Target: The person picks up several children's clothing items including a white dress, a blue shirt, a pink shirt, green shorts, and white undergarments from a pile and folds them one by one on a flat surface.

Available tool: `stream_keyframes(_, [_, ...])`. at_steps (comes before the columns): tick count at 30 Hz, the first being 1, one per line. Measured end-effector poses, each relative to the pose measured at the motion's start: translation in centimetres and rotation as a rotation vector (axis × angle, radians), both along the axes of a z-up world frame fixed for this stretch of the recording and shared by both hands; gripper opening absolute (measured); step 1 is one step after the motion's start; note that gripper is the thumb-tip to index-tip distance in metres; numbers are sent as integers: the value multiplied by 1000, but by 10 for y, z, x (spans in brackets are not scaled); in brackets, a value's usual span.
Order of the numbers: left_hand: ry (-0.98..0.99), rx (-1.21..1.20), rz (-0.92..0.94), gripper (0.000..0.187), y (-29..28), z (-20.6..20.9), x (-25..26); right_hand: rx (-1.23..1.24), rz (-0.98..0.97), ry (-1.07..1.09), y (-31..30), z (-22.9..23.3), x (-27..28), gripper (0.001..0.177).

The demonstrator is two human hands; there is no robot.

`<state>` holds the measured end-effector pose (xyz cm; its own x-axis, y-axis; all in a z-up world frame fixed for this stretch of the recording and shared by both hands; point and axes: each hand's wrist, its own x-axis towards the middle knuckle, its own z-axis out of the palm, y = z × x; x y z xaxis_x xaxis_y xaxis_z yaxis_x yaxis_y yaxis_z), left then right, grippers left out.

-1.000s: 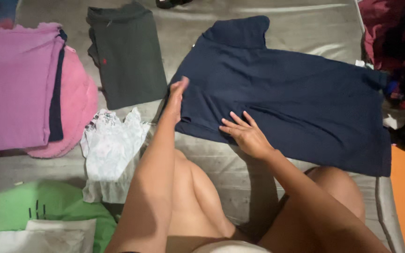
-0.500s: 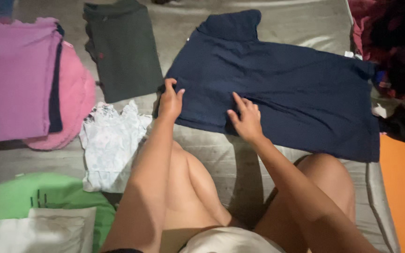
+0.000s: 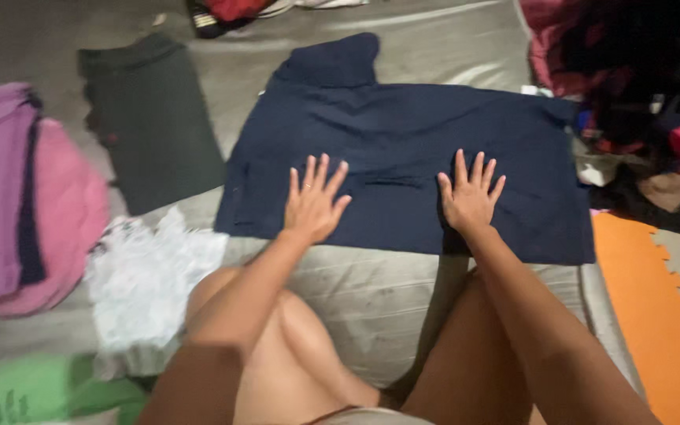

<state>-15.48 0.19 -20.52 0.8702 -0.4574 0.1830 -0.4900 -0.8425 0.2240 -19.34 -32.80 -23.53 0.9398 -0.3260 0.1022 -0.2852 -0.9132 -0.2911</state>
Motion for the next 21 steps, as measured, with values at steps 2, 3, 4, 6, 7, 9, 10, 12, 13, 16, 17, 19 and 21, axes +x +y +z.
stream_keyframes(2, [80,89,-7,72,-7,2,19,-17,-66,41,-22,0,11,71])
stream_keyframes(3, [48,98,34,74,-10,2,35,-17,-79,43,-33,0,20,72])
stream_keyframes(4, [23,101,78,76,-16,-2,48,-23,-89,51,-47,-1,27,72])
stream_keyframes(6, [-17,23,151,76,-26,-11,86,-9,-123,-5,-78,-5,47,73])
stream_keyframes(7, [-55,-47,235,77,-26,-15,106,12,-145,-58,-91,-9,58,73])
stream_keyframes(9, [-49,-40,357,78,-26,-18,147,7,-140,-81,-121,-16,82,73])
stream_keyframes(10, [-33,-33,480,78,-27,-19,163,1,-135,-95,-138,-20,91,73])
stream_keyframes(12, [12,-81,538,85,-24,-13,195,-66,-87,-106,-169,-25,111,74])
stream_keyframes(13, [56,-127,598,93,-24,-7,207,-129,-36,-117,-182,-26,120,74])
stream_keyframes(16, [184,-177,763,109,-15,16,243,-201,86,58,-211,-10,144,71])
stream_keyframes(17, [182,-174,774,109,-9,23,257,-197,97,57,-217,-1,152,71])
stream_keyframes(19, [419,-195,535,67,9,31,280,-348,152,166,-227,16,154,66])
stream_keyframes(21, [367,-401,368,57,27,32,292,-447,226,128,-229,30,145,50])
